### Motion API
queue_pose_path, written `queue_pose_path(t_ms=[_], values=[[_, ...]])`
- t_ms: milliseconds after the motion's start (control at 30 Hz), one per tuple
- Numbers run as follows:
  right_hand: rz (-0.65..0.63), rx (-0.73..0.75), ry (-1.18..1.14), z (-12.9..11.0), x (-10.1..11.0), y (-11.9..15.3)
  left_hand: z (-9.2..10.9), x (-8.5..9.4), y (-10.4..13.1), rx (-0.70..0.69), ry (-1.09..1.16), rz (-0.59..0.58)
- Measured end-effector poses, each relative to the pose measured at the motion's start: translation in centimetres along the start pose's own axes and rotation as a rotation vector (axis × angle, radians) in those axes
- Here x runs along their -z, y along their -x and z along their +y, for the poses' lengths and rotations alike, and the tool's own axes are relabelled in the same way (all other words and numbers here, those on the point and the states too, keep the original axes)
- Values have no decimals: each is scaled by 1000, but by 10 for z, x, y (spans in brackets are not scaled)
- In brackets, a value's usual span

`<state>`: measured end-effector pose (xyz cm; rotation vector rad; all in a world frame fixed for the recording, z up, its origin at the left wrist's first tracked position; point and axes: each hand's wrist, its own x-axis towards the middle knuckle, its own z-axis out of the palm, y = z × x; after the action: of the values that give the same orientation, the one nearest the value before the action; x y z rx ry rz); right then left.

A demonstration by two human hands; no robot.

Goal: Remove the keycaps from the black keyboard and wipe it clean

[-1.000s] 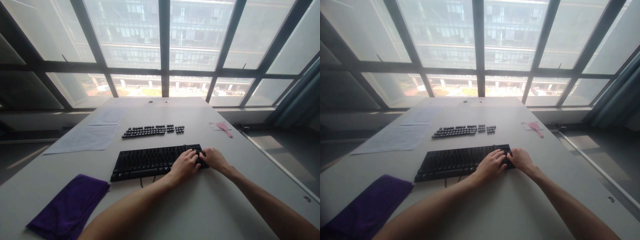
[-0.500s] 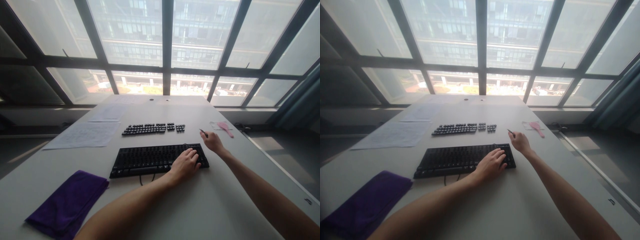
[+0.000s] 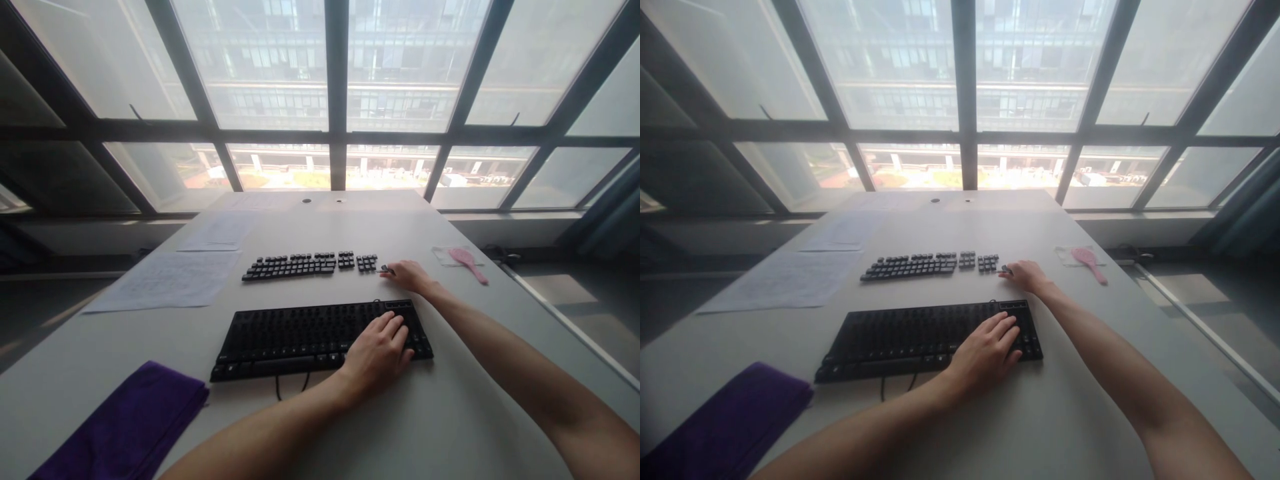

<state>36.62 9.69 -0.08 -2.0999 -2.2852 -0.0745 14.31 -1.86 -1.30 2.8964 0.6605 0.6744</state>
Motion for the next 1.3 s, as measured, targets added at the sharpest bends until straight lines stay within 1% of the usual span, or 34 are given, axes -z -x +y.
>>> queue_pose_path(t_ms=[100,200,267,400,500,600,667,967,1100,1300], values=[[13,9,3,3,-4,-7,0,1,0,6,2,-10],[39,30,-24,8,-10,-7,0,2,0,11,8,-22],[85,47,-78,14,-15,-3,1,3,0,11,9,-29],[219,46,-225,24,-25,7,1,4,-1,18,5,-37],[292,111,-309,24,-27,10,2,5,-1,22,4,-40],[291,199,-322,20,-26,10,2,5,-1,27,4,-42],[275,214,-328,18,-26,9,2,5,-1,30,4,-45],[310,155,-442,19,-33,5,2,7,-1,35,4,-52],[326,151,-448,18,-33,2,2,7,-1,31,5,-58],[313,113,-429,13,-33,-6,3,7,-1,32,9,-45]])
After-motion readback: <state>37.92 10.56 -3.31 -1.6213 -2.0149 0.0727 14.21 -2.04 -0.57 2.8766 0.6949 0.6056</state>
